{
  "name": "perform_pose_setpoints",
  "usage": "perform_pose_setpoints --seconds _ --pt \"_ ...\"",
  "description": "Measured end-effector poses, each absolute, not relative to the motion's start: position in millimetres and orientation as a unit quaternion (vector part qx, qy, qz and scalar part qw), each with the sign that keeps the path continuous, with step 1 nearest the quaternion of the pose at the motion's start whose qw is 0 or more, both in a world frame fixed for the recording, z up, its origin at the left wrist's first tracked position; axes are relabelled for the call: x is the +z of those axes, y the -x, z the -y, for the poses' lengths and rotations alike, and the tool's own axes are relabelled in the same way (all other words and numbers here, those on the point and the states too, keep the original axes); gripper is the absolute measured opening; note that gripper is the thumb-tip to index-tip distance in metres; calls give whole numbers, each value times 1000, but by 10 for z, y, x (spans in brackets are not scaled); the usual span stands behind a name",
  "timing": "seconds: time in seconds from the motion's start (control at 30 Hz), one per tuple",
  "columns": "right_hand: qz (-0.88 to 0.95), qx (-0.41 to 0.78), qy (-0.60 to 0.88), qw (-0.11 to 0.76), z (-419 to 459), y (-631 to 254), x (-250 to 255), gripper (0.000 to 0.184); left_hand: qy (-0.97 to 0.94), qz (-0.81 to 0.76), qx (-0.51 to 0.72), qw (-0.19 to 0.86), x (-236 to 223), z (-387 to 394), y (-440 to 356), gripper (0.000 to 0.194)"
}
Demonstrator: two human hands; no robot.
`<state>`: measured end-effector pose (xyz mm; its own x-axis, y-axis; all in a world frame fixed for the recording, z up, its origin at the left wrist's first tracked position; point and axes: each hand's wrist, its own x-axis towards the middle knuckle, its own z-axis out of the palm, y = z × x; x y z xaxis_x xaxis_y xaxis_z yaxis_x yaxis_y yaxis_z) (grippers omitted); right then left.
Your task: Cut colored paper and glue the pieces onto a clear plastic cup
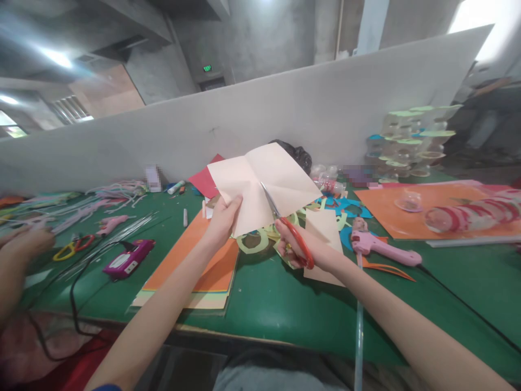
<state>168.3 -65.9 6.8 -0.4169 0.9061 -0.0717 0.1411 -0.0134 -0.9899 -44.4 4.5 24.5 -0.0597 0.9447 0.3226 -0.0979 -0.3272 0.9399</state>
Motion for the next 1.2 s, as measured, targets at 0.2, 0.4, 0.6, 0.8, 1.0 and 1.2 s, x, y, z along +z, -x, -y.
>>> perform_pose_setpoints --seconds 0.2,0.4,0.6,0.8,1.0,1.2 --pt "605 576 443 326 628 -1655 39 63 -551 -393 610 412 249 -51 451 46" --pt "626 565 419 336 671 -1677 65 59 -560 -401 597 413 251 -23 449 46" --pt "617 560 435 342 762 -1648 203 62 -567 -413 584 407 231 -12 437 47" --pt "601 554 460 347 804 -1606 274 64 -570 -414 587 399 222 -29 435 46" --pt "608 567 448 328 720 -1642 154 67 -563 -416 571 428 279 41 403 47" --pt "593 570 447 352 691 -1621 135 69 -569 -408 557 448 325 110 390 50"
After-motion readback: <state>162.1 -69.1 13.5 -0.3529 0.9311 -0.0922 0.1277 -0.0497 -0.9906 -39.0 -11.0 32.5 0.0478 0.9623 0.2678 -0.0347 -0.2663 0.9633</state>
